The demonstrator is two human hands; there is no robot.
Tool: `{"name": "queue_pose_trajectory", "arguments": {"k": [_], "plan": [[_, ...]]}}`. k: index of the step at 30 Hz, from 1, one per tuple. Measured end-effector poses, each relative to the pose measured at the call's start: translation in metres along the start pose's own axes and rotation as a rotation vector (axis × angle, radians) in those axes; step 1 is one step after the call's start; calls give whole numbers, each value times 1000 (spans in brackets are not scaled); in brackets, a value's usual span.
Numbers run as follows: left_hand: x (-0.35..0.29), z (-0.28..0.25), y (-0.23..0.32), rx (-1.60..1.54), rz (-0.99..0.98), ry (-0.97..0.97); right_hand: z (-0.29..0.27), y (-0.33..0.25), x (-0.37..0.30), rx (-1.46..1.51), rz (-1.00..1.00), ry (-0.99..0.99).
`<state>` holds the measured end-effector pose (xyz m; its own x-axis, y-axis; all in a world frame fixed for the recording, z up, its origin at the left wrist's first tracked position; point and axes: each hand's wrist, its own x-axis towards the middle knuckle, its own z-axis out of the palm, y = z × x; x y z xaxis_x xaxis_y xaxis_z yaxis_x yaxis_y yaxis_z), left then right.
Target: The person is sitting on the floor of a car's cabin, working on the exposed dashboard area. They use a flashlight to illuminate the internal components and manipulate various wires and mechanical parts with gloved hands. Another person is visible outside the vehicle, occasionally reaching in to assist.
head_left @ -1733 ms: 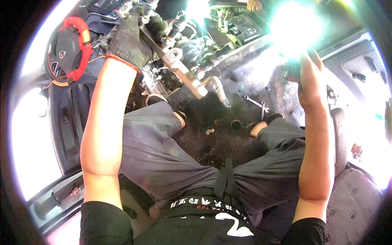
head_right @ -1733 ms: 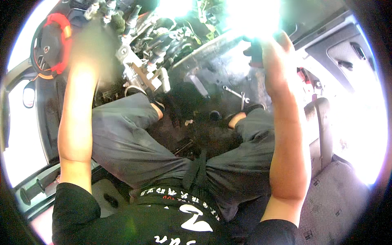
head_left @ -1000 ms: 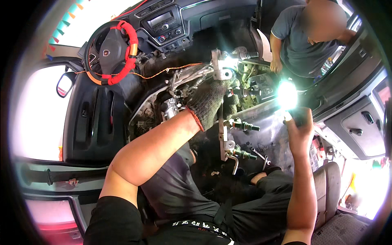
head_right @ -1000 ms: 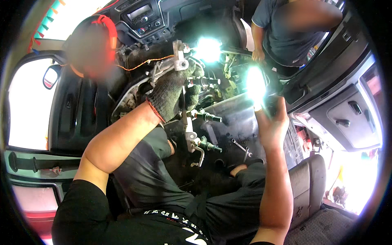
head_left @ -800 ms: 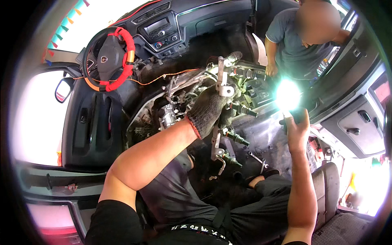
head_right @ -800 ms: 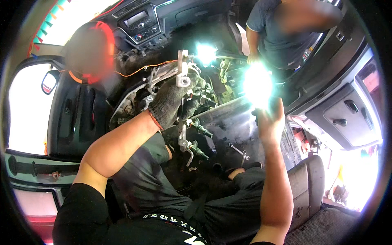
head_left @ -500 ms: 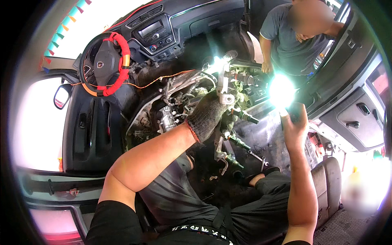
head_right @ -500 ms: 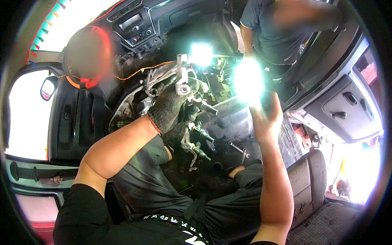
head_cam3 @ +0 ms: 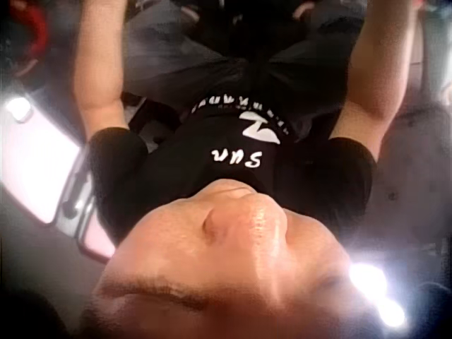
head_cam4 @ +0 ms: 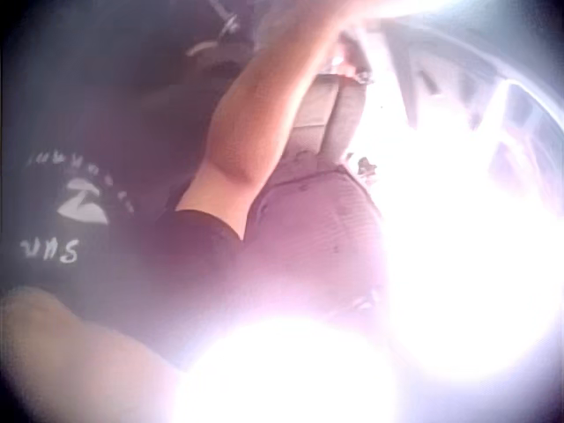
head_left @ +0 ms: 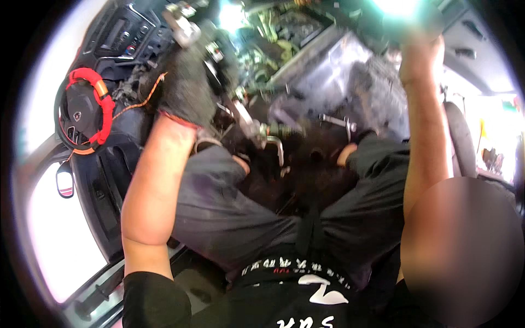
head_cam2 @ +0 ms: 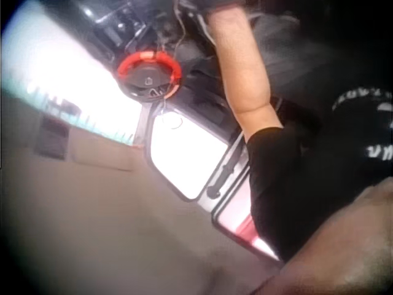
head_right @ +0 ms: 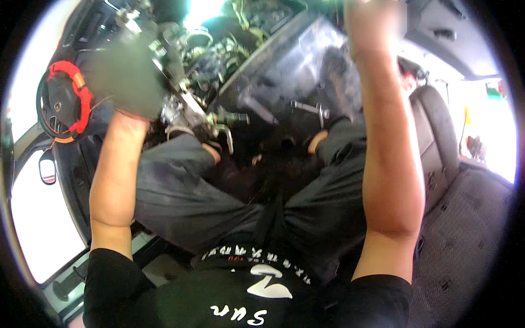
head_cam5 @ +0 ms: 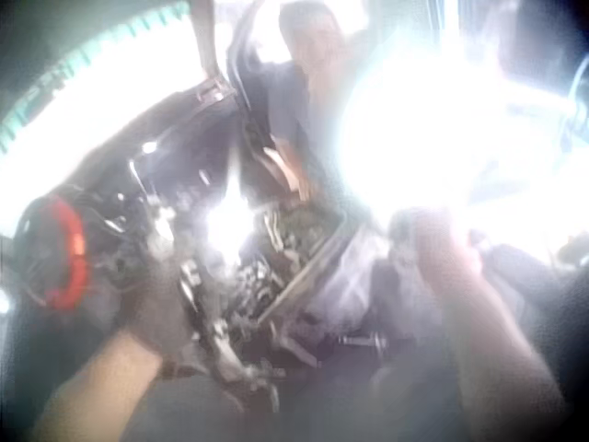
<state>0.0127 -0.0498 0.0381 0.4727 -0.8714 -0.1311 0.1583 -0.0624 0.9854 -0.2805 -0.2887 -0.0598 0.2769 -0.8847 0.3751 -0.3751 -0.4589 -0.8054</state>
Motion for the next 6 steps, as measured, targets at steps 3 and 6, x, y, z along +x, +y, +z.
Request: {"name": "queue_pose_trajectory", "arguments": {"k": [3, 6], "plan": [[8, -5, -2, -46, -76, 33, -11, -4, -12, -71, -34, -175], [21, 4, -13, -53, -177, 215, -6, -62, -40, -341, -218, -170]]}}
